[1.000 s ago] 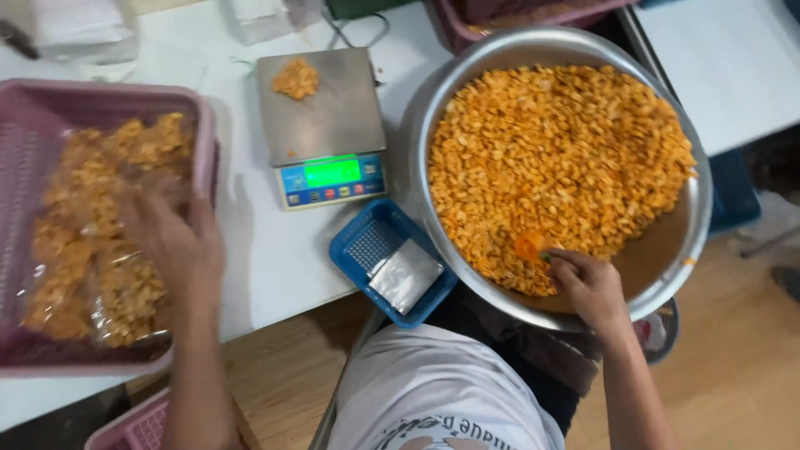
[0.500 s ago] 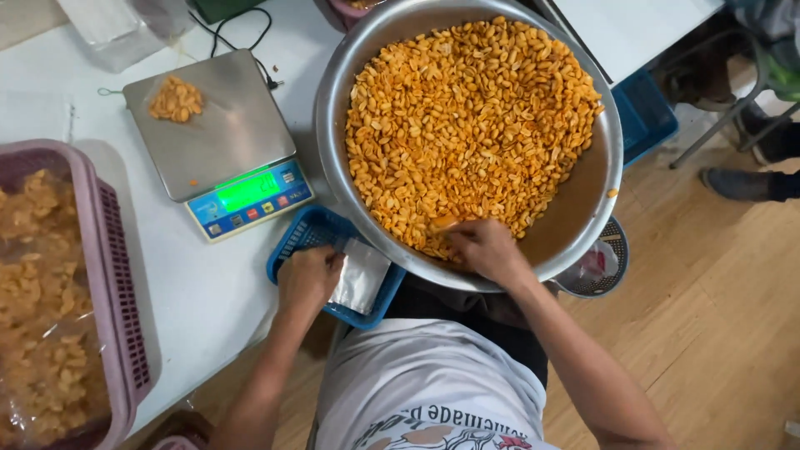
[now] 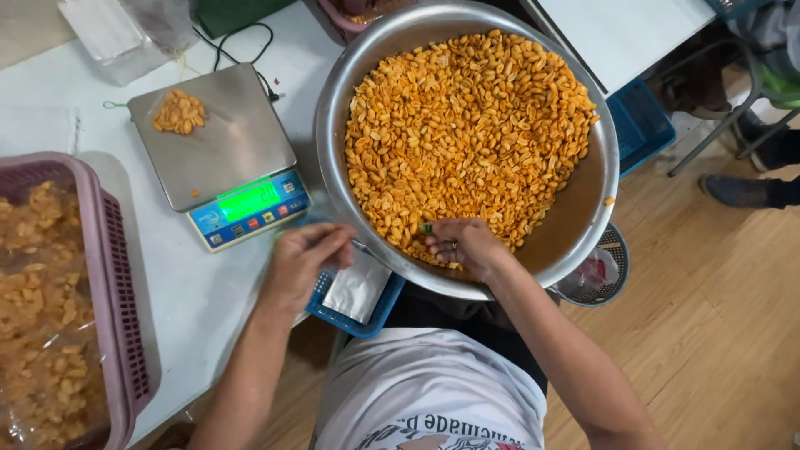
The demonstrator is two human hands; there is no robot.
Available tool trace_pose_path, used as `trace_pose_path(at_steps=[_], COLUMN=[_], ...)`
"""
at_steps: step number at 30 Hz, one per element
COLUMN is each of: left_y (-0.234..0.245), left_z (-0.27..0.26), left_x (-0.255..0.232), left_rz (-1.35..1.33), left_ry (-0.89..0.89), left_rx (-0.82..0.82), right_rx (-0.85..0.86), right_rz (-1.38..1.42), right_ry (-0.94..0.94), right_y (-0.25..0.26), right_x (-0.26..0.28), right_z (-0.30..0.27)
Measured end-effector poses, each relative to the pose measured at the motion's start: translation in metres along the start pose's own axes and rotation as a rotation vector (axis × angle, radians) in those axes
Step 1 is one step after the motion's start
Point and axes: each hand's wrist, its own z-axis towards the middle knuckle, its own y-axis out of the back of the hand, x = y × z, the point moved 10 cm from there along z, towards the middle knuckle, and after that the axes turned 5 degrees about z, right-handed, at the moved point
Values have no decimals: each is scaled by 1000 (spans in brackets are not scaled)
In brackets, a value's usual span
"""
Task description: Portioning snacks from a large bowl into small plastic bags using a scoop and weighing them on a digital scale.
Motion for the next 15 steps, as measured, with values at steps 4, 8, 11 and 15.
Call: trace_pose_path(at_steps=[4,8,11,15], left_y=[-15,-36,-56,-84], left_z=[23,31,31,22], left_x=[15,-13,-34,-62], left_rz=[-64,21,37,164], left_ry=[18,-75,-149,-251], left_rx=[4,38,83,118], right_rx=[78,130,146,106], right_rz=[119,153,120,-219], right_ry=[38,191,366,641], right_y=[3,-5,-17,-42], right_x=[7,59,100,139], right_z=[6,-24,-53,-98])
